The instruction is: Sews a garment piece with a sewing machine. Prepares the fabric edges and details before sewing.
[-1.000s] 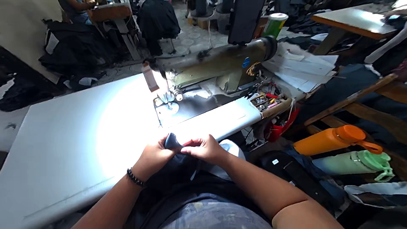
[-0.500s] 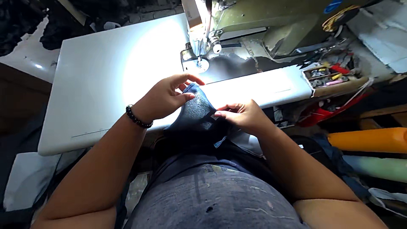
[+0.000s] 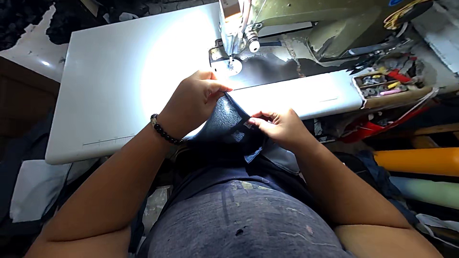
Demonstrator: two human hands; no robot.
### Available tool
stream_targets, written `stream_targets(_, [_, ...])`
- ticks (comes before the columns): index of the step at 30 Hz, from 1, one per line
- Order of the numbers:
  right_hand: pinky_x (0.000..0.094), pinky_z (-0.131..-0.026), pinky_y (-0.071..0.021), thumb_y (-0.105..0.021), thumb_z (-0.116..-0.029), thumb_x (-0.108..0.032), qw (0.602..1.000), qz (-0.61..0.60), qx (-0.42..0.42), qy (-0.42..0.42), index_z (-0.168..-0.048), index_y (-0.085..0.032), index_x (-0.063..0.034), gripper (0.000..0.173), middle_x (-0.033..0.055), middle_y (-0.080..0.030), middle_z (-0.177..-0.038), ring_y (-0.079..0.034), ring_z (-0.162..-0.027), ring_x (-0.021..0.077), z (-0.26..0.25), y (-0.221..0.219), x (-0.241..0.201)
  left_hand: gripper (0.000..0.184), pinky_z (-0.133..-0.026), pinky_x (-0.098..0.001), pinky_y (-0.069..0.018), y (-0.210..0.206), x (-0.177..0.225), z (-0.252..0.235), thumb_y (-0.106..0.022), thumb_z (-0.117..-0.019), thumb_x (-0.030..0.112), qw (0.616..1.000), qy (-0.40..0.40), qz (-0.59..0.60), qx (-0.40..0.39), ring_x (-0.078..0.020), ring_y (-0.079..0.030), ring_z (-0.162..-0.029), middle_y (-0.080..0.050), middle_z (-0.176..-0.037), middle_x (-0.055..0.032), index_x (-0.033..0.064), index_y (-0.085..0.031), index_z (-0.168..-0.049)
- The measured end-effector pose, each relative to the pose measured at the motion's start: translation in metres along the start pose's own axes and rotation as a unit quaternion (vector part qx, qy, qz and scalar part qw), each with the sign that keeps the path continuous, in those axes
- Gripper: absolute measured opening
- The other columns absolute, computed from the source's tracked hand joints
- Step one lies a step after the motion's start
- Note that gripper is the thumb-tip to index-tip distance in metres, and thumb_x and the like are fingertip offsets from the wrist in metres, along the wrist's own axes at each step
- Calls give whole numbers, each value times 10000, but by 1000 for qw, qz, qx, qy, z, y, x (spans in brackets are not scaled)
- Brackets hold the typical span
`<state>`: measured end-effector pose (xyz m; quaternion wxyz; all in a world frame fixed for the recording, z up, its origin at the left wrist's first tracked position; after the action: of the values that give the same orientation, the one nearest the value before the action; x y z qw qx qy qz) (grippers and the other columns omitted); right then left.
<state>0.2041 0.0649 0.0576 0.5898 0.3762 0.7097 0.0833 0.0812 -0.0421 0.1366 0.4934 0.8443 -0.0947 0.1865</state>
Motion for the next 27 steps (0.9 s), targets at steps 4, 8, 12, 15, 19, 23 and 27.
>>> stream_targets(4, [126,-631,-484,-641,-961,-138,999,-49,-19,-13,-908,-737,-73,127,-54,-688,-753,-589,-664,-74,-2,-2,5,110,-800,-161,-490,3,-13,-3,-716,-931,128,998,50,38,-10,-43,-615,-877,-661,-948,-58,85,-798,-990])
stream_targets(8, [119,-580,-446,-664,-955,-101,991,-116,-46,-51,-874,-721,-74,103,-80,-651,-718,-541,-620,-73,-4,-5,11,115,-760,-122,-544,-8,-38,-3,-727,-927,71,964,171,188,-76,82,-664,-776,-763,-873,68,111,-796,-1010])
stream_targets(12, [129,-559,-446,-671,-949,-101,974,-193,-76,-86,-849,-710,-90,108,-86,-651,-697,-550,-605,-59,1,-12,13,215,-841,-180,-579,-25,-47,1,-611,-971,-34,924,191,321,-85,13,-706,-878,-775,-991,15,41,-763,-1103])
stream_targets(15, [131,-538,-445,-669,-949,-94,964,-239,-76,-85,-865,-713,-91,95,-85,-651,-687,-546,-585,-49,8,-19,3,271,-830,-212,-580,-45,-43,2,-483,-1014,-30,897,163,402,-83,-13,-681,-901,-719,-1058,16,27,-660,-1211])
stream_targets(19, [137,-560,-524,-664,-931,-80,981,-190,-29,19,-912,-724,-38,76,-46,-680,-744,-598,-614,-35,21,-24,-36,249,-750,-292,-616,-73,-29,1,-398,-1012,-3,847,114,513,-76,-91,-692,-810,-655,-980,7,41,-490,-1240])
stream_targets(23, [169,-649,-570,-650,-920,-55,981,-154,-14,116,-906,-709,4,85,14,-688,-813,-640,-704,4,24,-22,-57,262,-691,-324,-634,-84,-21,0,-375,-986,-30,795,125,589,-75,-105,-679,-721,-631,-943,15,96,-438,-1208])
stream_targets(27, [182,-699,-563,-639,-883,-25,976,-119,-3,185,-889,-728,11,96,46,-703,-849,-656,-772,36,22,-17,-57,304,-708,-343,-638,-80,-24,8,-411,-953,-22,761,144,627,-82,-105,-679,-710,-646,-951,32,119,-434,-1221])
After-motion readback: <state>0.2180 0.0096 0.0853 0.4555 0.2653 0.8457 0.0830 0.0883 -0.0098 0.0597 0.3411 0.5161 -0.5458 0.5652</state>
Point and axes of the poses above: each hand's wrist, its own z-axis away from the middle knuckle, its own y-axis out of the back of the hand, x = y × z, the point moved 10 cm from there along -z, towards the middle knuckle
